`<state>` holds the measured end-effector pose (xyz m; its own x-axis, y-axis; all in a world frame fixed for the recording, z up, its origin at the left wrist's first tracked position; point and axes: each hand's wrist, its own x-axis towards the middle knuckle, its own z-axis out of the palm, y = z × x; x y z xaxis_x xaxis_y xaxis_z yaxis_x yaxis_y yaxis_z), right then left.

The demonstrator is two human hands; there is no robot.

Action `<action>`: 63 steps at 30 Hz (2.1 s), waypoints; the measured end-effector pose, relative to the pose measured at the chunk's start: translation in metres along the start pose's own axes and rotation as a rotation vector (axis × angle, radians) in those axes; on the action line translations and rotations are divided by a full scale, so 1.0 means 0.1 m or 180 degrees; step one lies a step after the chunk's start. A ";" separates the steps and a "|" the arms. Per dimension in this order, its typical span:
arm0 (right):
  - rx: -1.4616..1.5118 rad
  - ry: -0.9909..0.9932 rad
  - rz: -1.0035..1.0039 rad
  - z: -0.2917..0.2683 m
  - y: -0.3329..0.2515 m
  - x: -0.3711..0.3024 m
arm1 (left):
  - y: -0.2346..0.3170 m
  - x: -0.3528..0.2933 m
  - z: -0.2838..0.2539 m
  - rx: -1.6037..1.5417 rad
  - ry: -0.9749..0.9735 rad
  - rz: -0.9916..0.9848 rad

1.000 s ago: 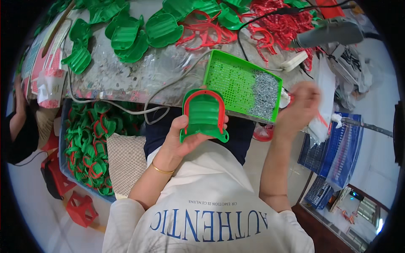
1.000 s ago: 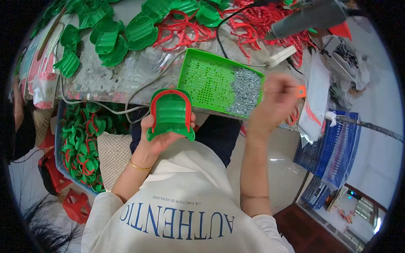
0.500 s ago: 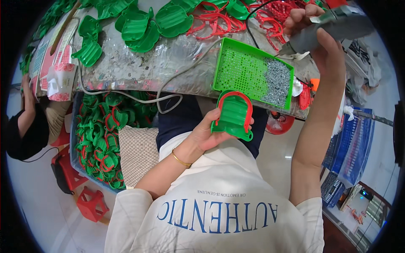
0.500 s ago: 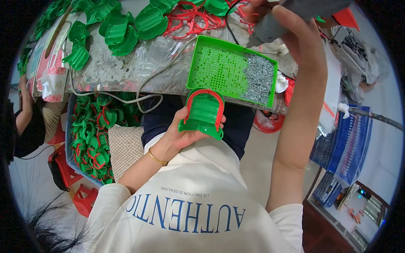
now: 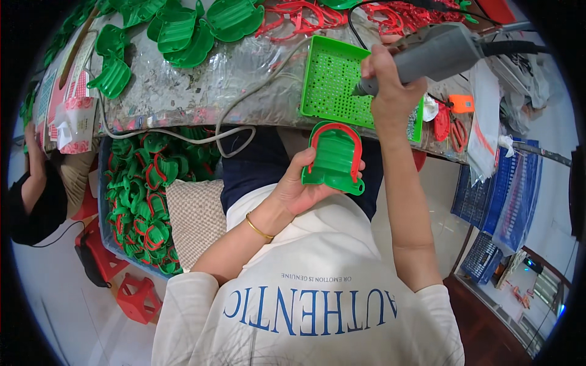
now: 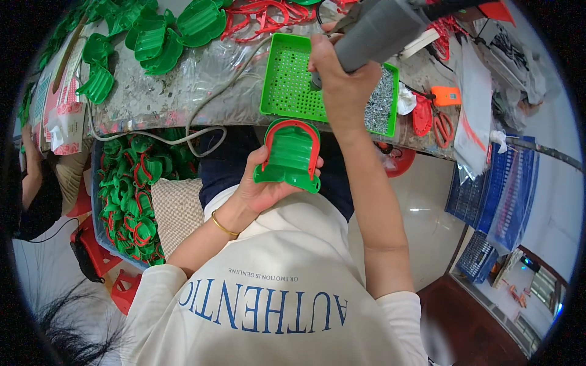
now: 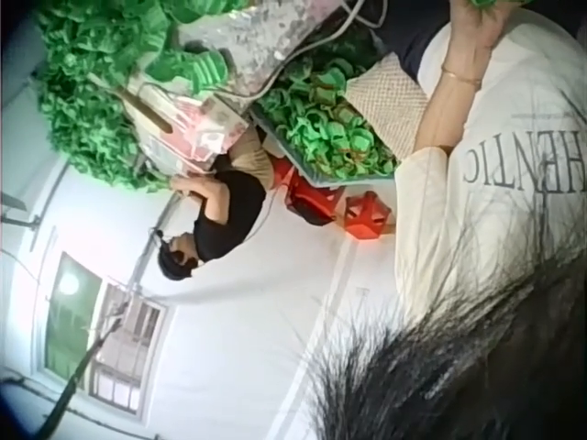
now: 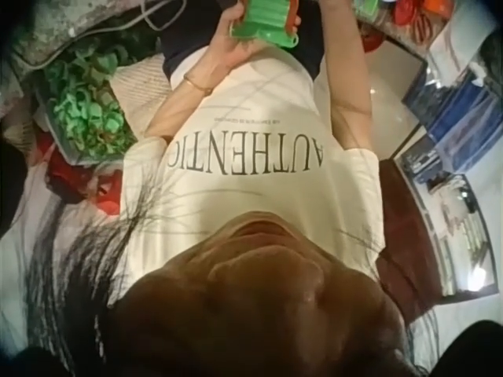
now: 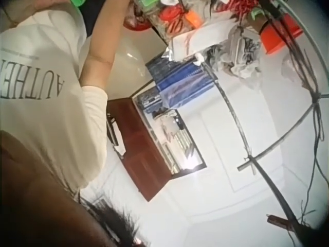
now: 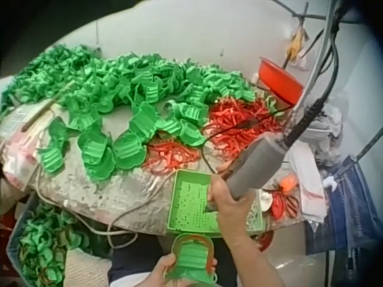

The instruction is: Assembling green and red toy components using a small handheld tool on a factory workbench.

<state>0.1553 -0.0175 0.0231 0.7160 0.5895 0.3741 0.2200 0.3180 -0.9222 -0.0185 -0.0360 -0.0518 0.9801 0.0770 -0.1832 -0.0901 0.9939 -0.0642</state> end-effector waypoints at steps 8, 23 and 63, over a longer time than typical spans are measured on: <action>-0.0056 -0.0045 0.0007 0.05 0.22 -0.01 | 0.04 0.01 -0.01 0.0061 -0.0083 0.0118; -0.0018 0.0076 -0.0033 0.08 0.35 -0.06 | 0.06 0.00 -0.05 -0.0049 -0.0090 0.0182; 0.0804 -0.0173 0.0159 0.14 -0.26 -0.35 | 0.05 -0.05 -0.01 0.0070 -0.0154 0.0233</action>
<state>0.1148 -0.0362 0.0355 0.6835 0.6460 0.3398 0.0081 0.4588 -0.8885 -0.0237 -0.0315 -0.0527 0.9784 0.1529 -0.1388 -0.1586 0.9869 -0.0306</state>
